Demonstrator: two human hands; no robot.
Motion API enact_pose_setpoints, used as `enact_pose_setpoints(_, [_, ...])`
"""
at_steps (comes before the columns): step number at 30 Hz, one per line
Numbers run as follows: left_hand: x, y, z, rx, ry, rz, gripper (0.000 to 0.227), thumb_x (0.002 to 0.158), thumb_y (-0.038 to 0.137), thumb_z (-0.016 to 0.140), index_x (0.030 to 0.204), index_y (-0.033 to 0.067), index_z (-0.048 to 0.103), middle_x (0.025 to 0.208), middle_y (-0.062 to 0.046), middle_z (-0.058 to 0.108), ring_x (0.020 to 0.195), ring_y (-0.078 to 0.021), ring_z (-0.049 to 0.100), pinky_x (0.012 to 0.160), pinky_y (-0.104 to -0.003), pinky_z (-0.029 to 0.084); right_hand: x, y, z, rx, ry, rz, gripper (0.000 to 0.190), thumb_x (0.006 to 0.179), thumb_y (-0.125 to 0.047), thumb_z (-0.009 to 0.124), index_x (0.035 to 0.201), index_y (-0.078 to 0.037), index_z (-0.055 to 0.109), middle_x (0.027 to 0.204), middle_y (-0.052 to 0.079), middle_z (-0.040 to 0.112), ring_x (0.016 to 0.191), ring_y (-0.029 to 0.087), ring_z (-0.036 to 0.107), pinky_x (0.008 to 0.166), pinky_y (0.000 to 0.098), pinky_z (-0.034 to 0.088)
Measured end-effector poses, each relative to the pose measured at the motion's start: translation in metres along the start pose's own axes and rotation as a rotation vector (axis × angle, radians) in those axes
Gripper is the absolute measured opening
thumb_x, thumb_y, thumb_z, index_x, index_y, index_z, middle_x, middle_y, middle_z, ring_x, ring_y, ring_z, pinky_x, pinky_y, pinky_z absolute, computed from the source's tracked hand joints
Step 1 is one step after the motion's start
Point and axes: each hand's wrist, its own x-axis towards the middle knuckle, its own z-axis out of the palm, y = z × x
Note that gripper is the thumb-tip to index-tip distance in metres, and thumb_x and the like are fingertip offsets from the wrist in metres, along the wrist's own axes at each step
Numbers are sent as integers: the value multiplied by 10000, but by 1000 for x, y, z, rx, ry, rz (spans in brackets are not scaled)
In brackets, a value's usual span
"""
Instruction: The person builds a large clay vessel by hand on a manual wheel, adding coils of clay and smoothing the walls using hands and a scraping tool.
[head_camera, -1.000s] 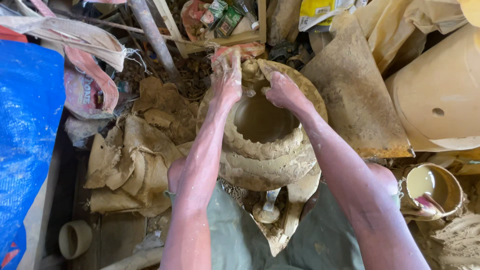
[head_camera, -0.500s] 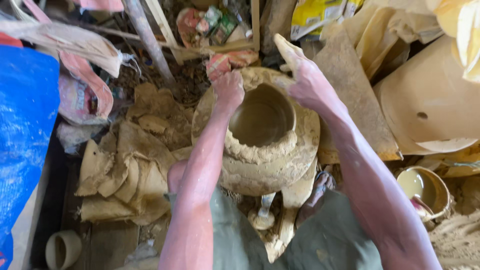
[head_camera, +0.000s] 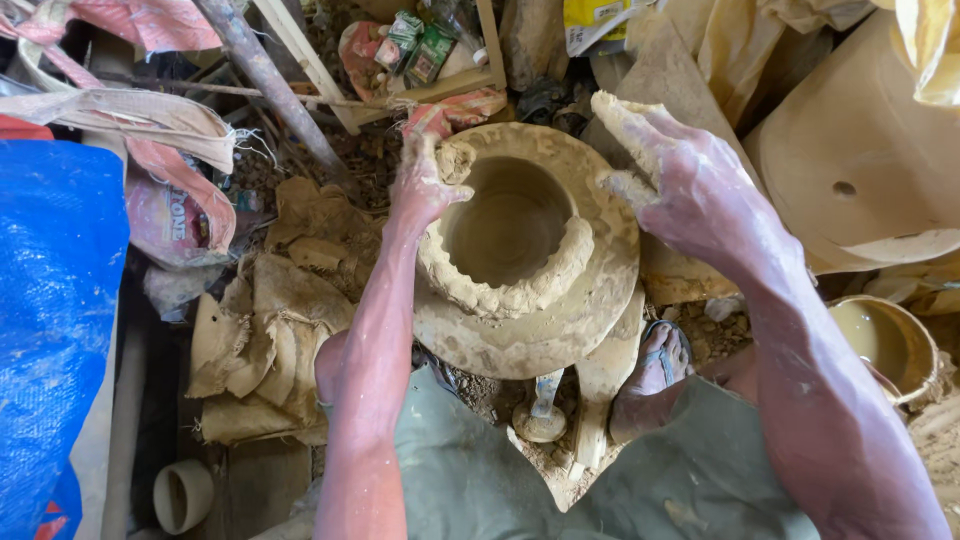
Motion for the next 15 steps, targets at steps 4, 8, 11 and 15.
enact_pose_setpoints(4, [5, 5, -7, -278, -167, -218, 1057, 586, 218, 994, 1403, -109, 407, 1232, -341, 632, 1125, -462, 649, 968, -514, 516, -7, -15, -6, 32, -50, 9, 612, 932, -215, 717, 1497, -82, 524, 1365, 210, 623, 1125, 451, 632, 922, 499, 520])
enact_pose_setpoints(8, [-4, 6, -13, -224, -311, -468, 576, 697, 229, 907, 1142, -50, 671, 1089, -263, 737, 1046, -368, 726, 944, -466, 573, -8, -17, -3, 67, -53, -78, 608, 903, -183, 717, 1471, -51, 542, 1374, 219, 625, 1129, 444, 636, 923, 491, 529])
enact_pose_setpoints(11, [-10, -3, 1, -165, -264, -399, 197, 860, 147, 726, 996, 5, 723, 1035, -224, 775, 1003, -353, 769, 926, -457, 611, -9, -16, 0, 137, -56, -175, 528, 959, -195, 714, 1443, -47, 563, 1398, 204, 631, 1179, 427, 636, 964, 466, 540])
enact_pose_setpoints(15, [-5, -12, 24, 52, -101, -350, 297, 757, 207, 759, 993, 33, 711, 1014, -257, 715, 973, -445, 687, 826, -544, 558, -3, -25, -1, 166, -18, -174, 542, 944, -207, 731, 1435, -50, 564, 1372, 193, 645, 1153, 401, 660, 957, 456, 548])
